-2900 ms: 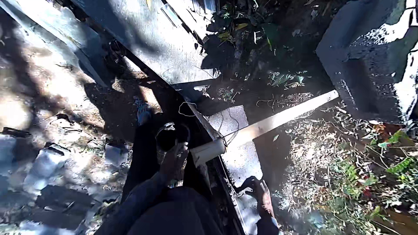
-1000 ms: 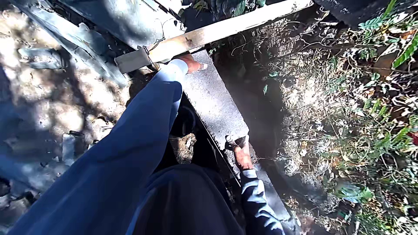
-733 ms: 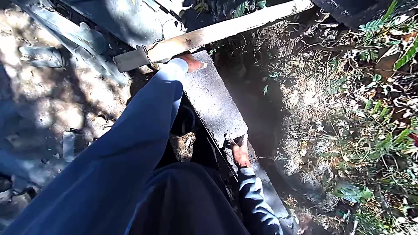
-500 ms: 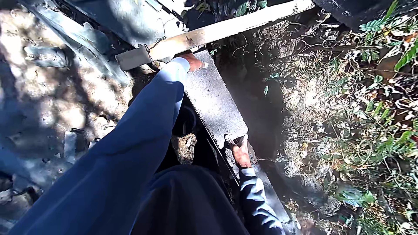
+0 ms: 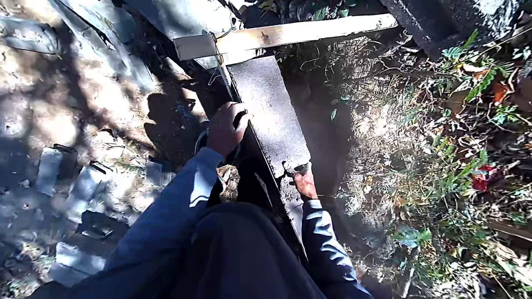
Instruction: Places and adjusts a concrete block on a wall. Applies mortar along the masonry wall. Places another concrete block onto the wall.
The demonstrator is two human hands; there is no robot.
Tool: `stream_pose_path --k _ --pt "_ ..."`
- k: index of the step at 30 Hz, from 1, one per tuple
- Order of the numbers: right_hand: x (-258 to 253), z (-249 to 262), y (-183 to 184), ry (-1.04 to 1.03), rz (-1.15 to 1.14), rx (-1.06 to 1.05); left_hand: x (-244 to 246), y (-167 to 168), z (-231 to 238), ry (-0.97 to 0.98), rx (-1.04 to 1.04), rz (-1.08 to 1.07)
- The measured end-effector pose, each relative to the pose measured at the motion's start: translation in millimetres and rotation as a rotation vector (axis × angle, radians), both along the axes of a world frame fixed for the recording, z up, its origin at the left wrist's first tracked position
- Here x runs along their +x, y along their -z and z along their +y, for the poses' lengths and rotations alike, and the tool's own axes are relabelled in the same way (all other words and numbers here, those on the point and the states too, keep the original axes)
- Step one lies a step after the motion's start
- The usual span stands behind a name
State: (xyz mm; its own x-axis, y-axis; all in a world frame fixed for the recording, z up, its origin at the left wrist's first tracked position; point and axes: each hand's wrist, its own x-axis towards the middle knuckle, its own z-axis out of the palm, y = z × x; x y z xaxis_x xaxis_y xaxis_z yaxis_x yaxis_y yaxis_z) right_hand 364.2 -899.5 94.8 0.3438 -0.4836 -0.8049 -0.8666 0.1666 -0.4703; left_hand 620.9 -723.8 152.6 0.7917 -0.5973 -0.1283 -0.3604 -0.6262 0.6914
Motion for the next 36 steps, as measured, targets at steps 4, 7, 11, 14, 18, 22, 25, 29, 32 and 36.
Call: stream_pose_path --k 4,7,11,14,18,22,25,29,32,36 --pt "4.2 4.6 -2.2 0.015 0.047 -0.033 -46.8 31.2 79.1 -0.221 0.194 0.433" --pt "8.3 -0.4 -13.1 -0.205 0.202 -0.225 -69.6 57.1 112.8 -0.306 0.21 0.651" --pt "20.3 -4.9 -19.4 -0.351 0.144 -0.605 -73.8 79.0 121.5 -0.301 0.103 0.78" --pt "43.3 -6.3 -9.4 -0.296 -0.055 -0.805 -69.3 79.1 106.6 -0.271 -0.006 0.826" --pt "73.7 -15.6 14.2 -0.343 -0.097 -0.743 -54.3 74.5 69.3 -0.244 -0.142 0.848" --pt "84.8 -16.3 22.6 -0.462 0.026 -0.752 -27.2 81.1 28.7 -0.325 -0.26 0.799" --pt "96.0 -29.0 18.8 -0.54 0.063 -0.747 -9.3 79.8 5.5 -0.369 -0.244 0.759" --pt "96.6 -37.9 27.6 -0.557 0.055 -0.713 -18.2 88.3 -10.2 -0.405 -0.235 0.678" --pt "97.8 -31.6 24.3 -0.551 0.078 -0.717 -27.0 82.8 -19.3 -0.436 -0.189 0.658" --pt "98.0 -32.6 30.5 -0.594 0.112 -0.773 -22.8 87.2 -31.6 -0.461 -0.161 0.601"
